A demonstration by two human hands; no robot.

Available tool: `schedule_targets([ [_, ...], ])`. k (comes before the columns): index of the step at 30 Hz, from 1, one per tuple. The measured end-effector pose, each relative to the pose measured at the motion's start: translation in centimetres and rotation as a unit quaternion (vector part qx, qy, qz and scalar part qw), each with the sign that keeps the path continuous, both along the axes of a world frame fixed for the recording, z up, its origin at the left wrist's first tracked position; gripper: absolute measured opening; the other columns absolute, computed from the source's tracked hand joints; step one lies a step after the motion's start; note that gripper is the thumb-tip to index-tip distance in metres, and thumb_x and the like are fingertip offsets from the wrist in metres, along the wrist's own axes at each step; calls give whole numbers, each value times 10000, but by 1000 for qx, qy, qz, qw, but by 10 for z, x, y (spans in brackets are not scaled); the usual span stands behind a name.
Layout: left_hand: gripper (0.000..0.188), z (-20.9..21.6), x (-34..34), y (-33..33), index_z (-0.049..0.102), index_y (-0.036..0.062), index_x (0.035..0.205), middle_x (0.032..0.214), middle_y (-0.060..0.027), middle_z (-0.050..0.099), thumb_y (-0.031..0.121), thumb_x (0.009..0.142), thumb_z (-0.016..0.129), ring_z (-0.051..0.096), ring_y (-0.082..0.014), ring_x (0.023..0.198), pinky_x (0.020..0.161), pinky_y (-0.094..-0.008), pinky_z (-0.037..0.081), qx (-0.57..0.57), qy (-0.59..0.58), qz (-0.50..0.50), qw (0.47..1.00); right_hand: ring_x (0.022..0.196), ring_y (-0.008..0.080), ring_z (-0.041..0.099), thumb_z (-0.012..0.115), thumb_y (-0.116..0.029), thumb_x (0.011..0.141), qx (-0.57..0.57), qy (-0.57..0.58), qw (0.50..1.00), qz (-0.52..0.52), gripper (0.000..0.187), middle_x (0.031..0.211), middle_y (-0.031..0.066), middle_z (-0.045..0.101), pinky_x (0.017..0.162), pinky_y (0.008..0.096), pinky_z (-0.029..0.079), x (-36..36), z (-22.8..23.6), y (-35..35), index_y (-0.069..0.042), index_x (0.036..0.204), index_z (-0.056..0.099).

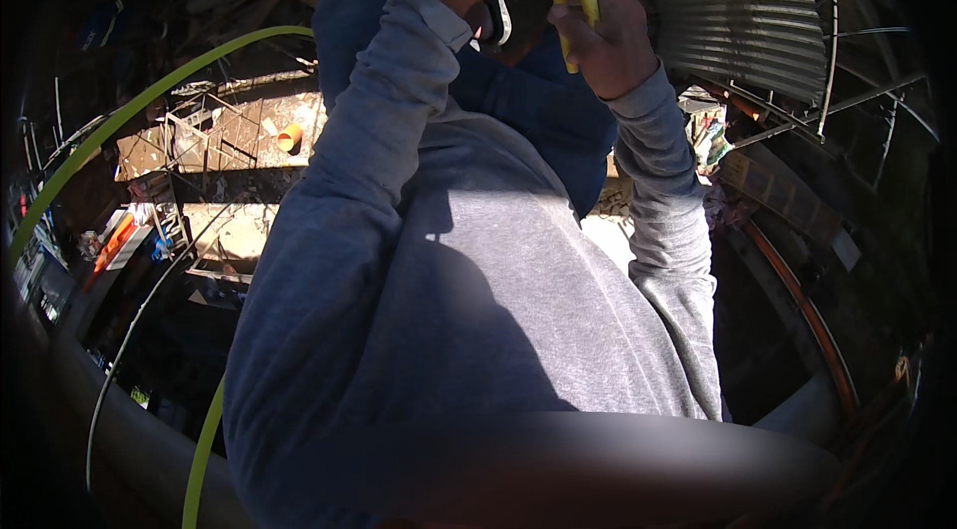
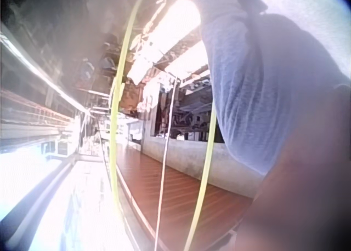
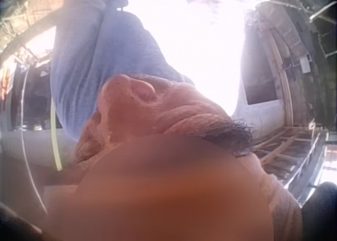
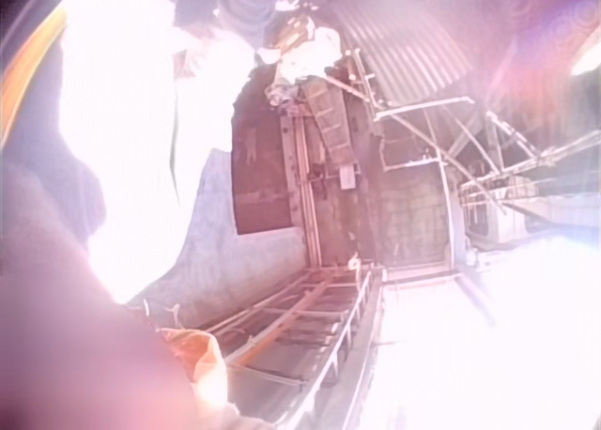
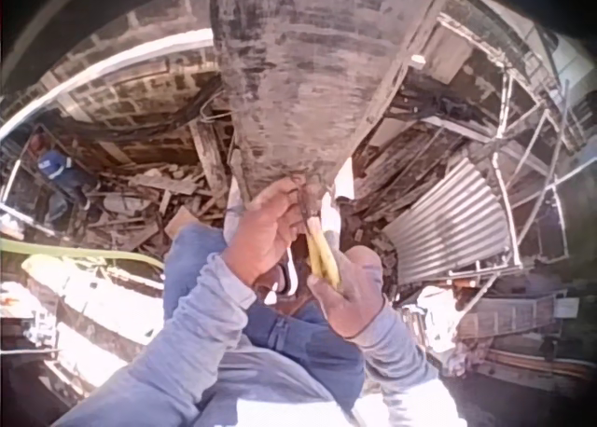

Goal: The person uses yellow pliers to grip and pull fasteners or wires from a wooden beam overhead. They repeatedly reposition the pliers and pull to extract the items, working in a confined space under a structure.

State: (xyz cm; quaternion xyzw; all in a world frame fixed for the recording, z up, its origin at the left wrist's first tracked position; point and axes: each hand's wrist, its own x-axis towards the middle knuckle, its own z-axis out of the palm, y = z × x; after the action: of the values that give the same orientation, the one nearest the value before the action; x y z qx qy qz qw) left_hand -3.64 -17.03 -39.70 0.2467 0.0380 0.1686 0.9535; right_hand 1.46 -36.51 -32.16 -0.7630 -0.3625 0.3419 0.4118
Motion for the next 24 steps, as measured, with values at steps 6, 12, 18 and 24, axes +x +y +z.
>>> schedule_targets([
  [6,383,0,1,-1,554,51,1335,1279,-122,678,260,1024,633,677,-250,1149,950,-398,557,16,19,7,1000,908,446,704,656,-170,950,54,-193,979,-43,488,999,247,714,772,449,566,-15,-14,1,-20,1400,541],
  [12,366,2,5,-2,539,12,1352,1303,-149,669,202,1042,580,668,-269,1189,972,-413,558,24,24,10,999,957,452,697,641,-179,959,57,-193,975,-98,487,1045,264,705,811,476,567,-18,-27,14,-28,1409,536],
  [18,353,13,5,-5,543,-25,1350,1284,-172,672,135,1038,582,681,-287,1178,1006,-419,569,12,52,26,998,888,391,718,647,-280,985,85,-172,964,-184,377,945,229,715,767,418,554,-44,-44,36,-41,1277,631],
  [24,392,20,4,-6,531,-58,1358,1281,-182,668,151,1035,608,679,-301,1183,1009,-399,568,36,76,23,996,944,468,684,587,-222,967,89,-107,967,-211,329,987,267,706,815,479,559,-56,-45,47,-3,1209,626],
])
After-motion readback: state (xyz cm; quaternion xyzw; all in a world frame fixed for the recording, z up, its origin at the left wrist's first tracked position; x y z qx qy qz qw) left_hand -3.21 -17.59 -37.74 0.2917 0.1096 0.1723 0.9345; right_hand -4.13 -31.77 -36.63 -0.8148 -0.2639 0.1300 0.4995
